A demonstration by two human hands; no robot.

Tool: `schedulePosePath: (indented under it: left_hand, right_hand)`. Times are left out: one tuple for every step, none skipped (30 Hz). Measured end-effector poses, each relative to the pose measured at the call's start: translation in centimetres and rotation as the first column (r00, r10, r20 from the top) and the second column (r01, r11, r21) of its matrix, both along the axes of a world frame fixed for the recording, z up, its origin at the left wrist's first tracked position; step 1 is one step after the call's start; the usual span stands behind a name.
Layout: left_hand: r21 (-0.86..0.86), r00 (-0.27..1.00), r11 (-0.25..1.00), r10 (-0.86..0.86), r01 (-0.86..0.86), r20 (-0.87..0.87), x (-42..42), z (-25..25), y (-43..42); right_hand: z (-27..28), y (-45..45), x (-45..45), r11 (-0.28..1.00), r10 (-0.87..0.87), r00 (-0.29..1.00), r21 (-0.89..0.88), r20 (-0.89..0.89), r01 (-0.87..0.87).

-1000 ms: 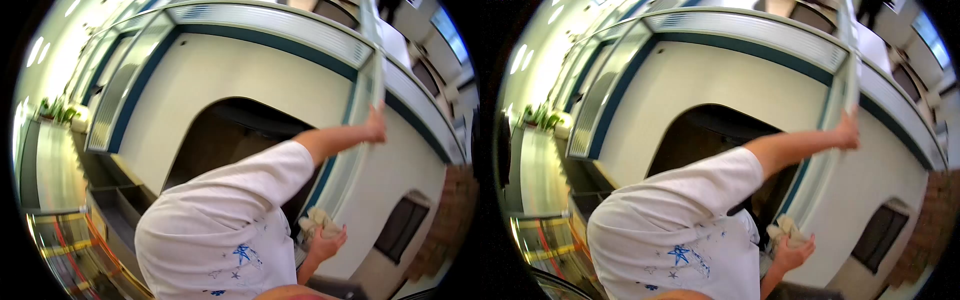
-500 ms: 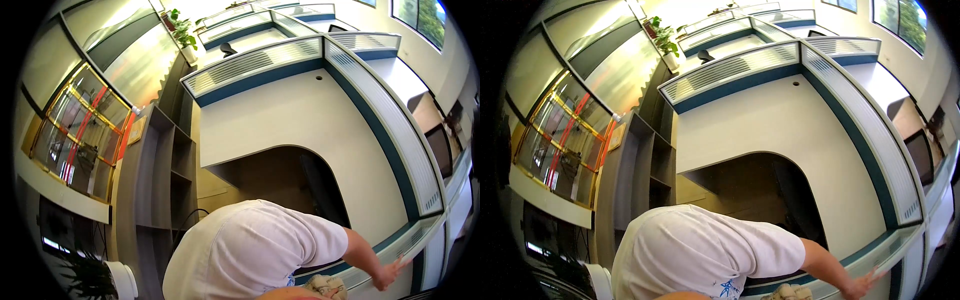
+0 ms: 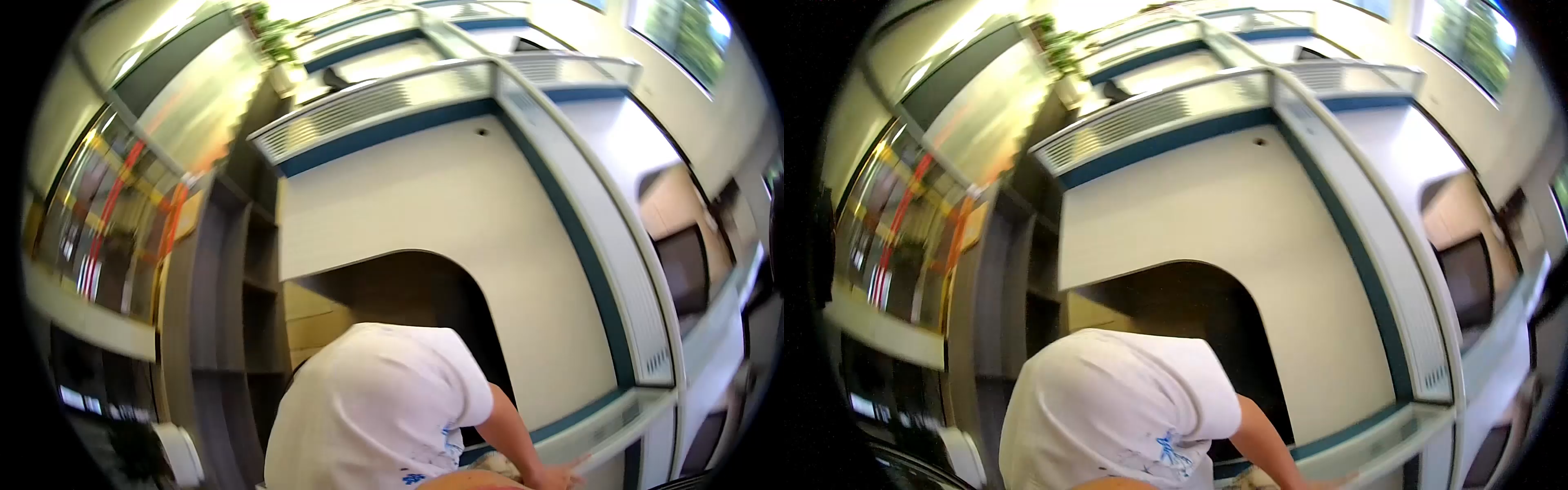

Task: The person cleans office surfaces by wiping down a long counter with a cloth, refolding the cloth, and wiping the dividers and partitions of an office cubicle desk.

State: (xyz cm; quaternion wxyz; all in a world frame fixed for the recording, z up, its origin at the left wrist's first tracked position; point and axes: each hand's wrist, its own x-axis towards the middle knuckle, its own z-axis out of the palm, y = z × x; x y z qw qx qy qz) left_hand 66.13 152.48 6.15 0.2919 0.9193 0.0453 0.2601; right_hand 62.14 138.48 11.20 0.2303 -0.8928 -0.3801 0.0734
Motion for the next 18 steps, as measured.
schedulePosePath:
  left_hand:
    - [-0.068, 0.999, 0.997, -0.021, 0.024, 0.044, 0.2, -0.6, -1.2]
    - [-0.225, 0.995, 0.972, -0.048, 0.066, 0.085, 0.1, -1.2, -2.2]
    - [-0.407, 0.989, 0.904, -0.089, 0.13, 0.118, 0.2, -1.6, -3.7]
    - [0.018, 0.993, 1.0, 0.022, -0.024, 0.118, -1.4, -0.4, -3.5]
    - [0.01, 0.996, 0.997, 0.083, -0.083, -0.025, -2.6, 1.0, -2.7]
    - [-0.004, 0.99, 0.991, -0.137, 0.137, 0.015, -2.7, 5.4, -4.3]
    - [0.045, 0.994, 0.998, -0.042, 0.046, -0.099, -3.2, 6.4, -3.5]
    - [-0.046, 0.991, 0.998, -0.046, 0.041, -0.122, -3.7, 6.3, -2.5]
    - [-0.024, 0.979, 0.999, -0.043, 0.039, -0.202, -3.1, 5.3, -2.5]
    - [0.045, 0.974, 0.998, -0.037, 0.048, -0.225, -3.8, 6.4, -1.9]
    - [0.04, 0.976, 0.999, 0.01, -0.001, -0.216, -3.5, 5.5, -1.9]
    - [0.09, 0.959, 0.996, 0.027, -0.001, -0.282, -3.7, 6.0, -1.3]
    - [0.033, 0.963, 0.999, 0.008, 0.001, -0.27, -3.6, 5.5, -1.2]
    - [0.066, 0.956, 0.998, 0.014, 0.005, -0.294, -3.7, 5.8, -1.3]
    - [0.072, 0.951, 0.997, 0.013, 0.009, -0.31, -3.5, 6.3, -1.7]
    - [0.129, 0.95, 0.992, 0.033, 0.008, -0.312, -3.0, 5.4, -1.9]
    - [0.031, 0.965, 0.999, 0.026, -0.019, -0.263, -2.8, 4.8, -2.2]
    - [0.031, 0.96, 0.999, -0.022, 0.032, -0.28, -3.6, 5.2, -2.3]
  right_hand:
    - [0.0, -0.1, 0.2, 1.0, -0.022, 0.997, 0.011, -0.077, 0.023]
    - [0.5, -0.5, 0.2, 0.997, -0.064, 0.99, 0.029, -0.122, 0.068]
    - [1.1, -1.2, -0.4, 0.991, -0.119, 0.984, 0.049, -0.133, 0.127]
    - [1.3, -0.6, -1.3, 0.985, -0.145, 0.988, 0.087, -0.061, 0.15]
    - [1.5, 0.0, -2.1, 0.977, -0.175, 0.985, 0.125, 0.011, 0.172]
    - [3.1, -2.3, -2.9, 0.927, -0.361, 0.931, 0.131, 0.048, 0.352]
    - [3.6, -1.6, -3.0, 0.924, -0.368, 0.929, 0.119, 0.026, 0.363]
    - [3.6, -1.1, -2.8, 0.941, -0.335, 0.939, 0.082, 0.073, 0.329]
    - [3.6, -1.0, -2.3, 0.96, -0.281, 0.953, 0.036, 0.114, 0.279]
    - [4.0, -0.5, -2.5, 0.956, -0.292, 0.953, 0.052, 0.079, 0.289]
    - [4.5, -0.3, -2.2, 0.963, -0.266, 0.963, 0.048, 0.048, 0.264]
    - [4.3, 0.0, -2.1, 0.968, -0.252, 0.966, 0.036, 0.053, 0.25]
    - [4.1, -0.4, -2.1, 0.973, -0.228, 0.972, 0.027, 0.053, 0.227]
    - [3.9, -0.9, -2.0, 0.974, -0.224, 0.973, 0.02, 0.045, 0.224]
    - [4.0, -1.4, -1.6, 0.977, -0.215, 0.976, 0.011, 0.035, 0.214]
    - [3.8, -1.7, -1.1, 0.981, -0.188, 0.981, 0.053, 0.048, 0.185]
    - [3.5, -2.6, -1.4, 0.983, -0.165, 0.985, 0.092, 0.054, 0.159]
    - [3.9, -3.1, -1.7, 0.983, -0.166, 0.985, 0.082, 0.043, 0.162]
